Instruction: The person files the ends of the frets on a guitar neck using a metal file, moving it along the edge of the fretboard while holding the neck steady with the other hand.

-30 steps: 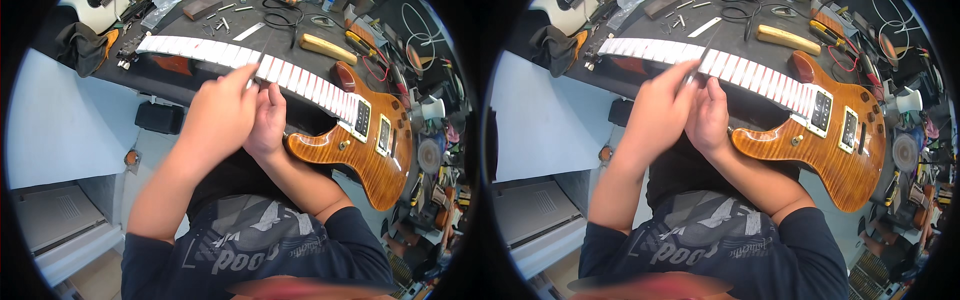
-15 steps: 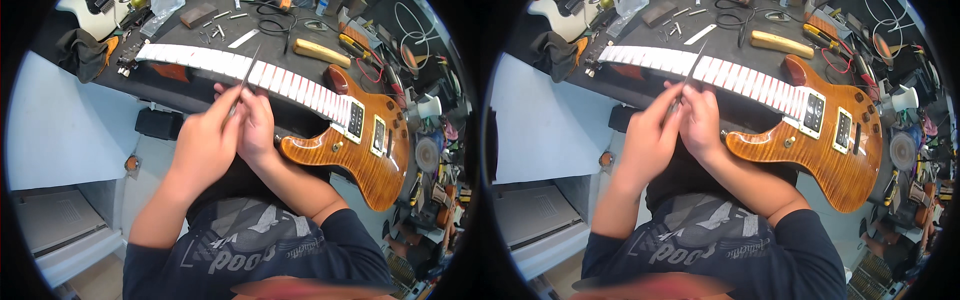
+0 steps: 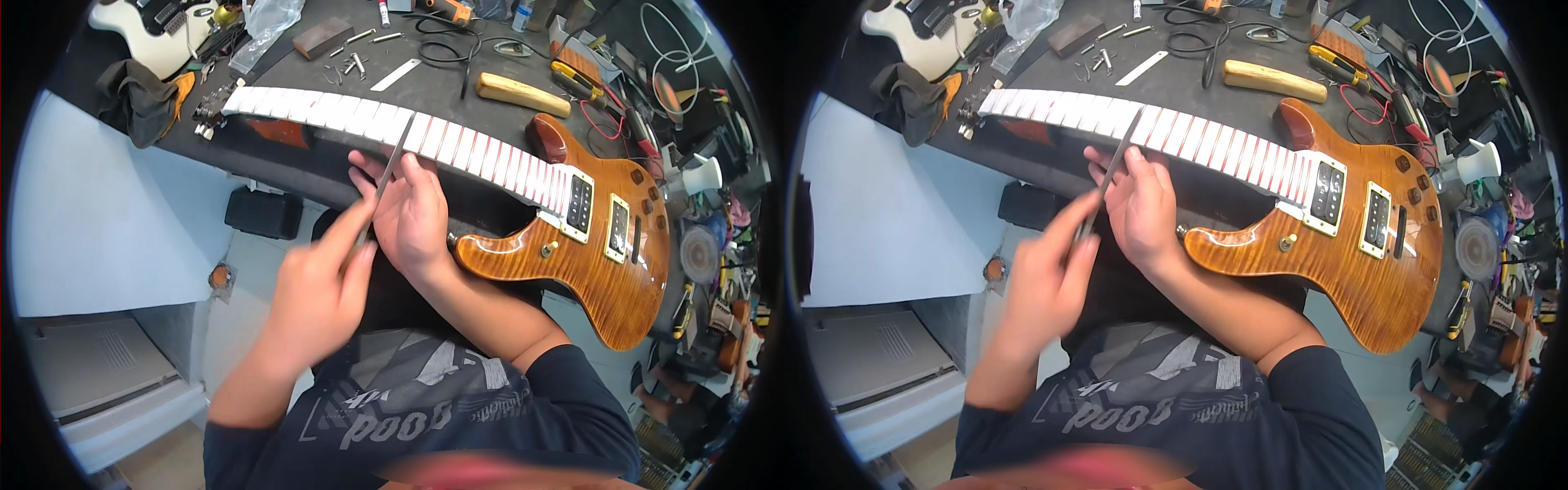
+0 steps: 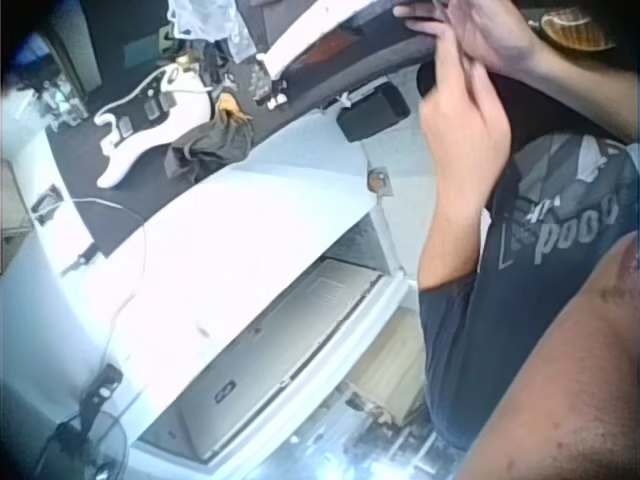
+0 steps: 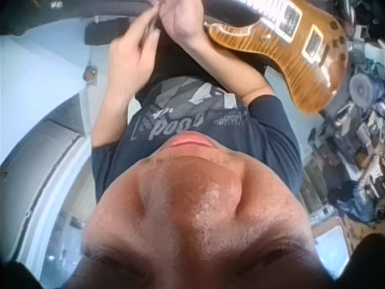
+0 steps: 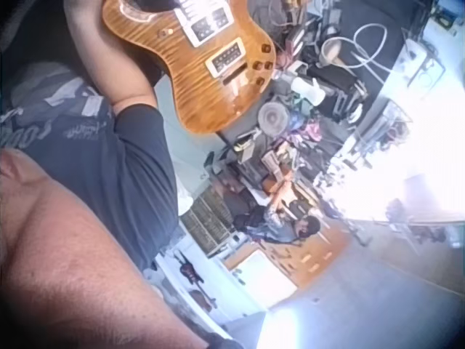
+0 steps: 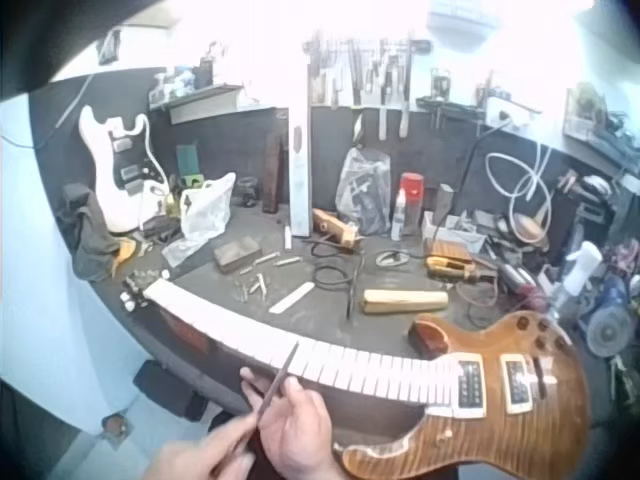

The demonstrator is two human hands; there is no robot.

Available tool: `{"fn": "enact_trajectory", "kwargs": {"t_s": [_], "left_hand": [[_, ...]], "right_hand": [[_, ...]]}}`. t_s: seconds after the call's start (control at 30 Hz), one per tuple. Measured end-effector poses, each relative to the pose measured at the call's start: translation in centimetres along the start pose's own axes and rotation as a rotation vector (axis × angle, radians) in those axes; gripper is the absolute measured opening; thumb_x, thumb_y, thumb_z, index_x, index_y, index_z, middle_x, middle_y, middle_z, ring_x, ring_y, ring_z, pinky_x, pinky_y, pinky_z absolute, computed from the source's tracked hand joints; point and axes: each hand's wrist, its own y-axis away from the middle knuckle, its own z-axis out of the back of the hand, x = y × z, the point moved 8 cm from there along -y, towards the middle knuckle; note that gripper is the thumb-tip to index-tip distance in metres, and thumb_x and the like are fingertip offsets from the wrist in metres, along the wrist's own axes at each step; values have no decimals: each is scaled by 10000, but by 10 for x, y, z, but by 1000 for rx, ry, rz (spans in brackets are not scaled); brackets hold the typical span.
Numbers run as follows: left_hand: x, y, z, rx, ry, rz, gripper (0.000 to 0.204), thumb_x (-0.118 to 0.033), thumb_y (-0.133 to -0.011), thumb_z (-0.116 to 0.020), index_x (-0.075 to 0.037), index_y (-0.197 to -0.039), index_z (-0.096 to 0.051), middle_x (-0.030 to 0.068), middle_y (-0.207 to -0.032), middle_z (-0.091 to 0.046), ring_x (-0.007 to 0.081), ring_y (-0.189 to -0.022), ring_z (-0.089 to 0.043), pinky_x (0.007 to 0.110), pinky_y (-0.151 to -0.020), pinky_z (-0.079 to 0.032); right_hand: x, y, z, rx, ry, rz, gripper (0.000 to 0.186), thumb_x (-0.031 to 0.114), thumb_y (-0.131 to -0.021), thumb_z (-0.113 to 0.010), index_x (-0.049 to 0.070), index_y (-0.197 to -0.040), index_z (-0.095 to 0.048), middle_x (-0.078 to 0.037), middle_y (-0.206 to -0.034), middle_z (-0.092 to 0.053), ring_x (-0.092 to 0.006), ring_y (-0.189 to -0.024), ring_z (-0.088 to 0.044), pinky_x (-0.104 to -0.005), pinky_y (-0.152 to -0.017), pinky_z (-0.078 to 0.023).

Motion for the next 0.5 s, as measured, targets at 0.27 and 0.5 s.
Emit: {"fn": "enact_trajectory", "kwargs": {"t_s": [0.27,0.5], "left_hand": [[-5,-64,0,-114,-107,-166,487,-2,-988,-659,-7,-1476,-652,220,-889,-755,237,-633,-672,352,-673,-525],[-3,16,6,-11,20,34,464,-6,-992,-676,26,-1455,-660,281,-906,-766,444,-806,-781,432,-739,-603]], "right_hand": [[-6,1,-7,88,-124,-56,418,283,-1188,-452,-23,-1399,-640,-136,-1371,-715,-250,-1319,-657,-440,-1168,-469],[-6,0,2,-7,-44,-20,488,359,-1190,-353,45,-1508,-550,-132,-1525,-627,-343,-1410,-592,-556,-1255,-371]]}}
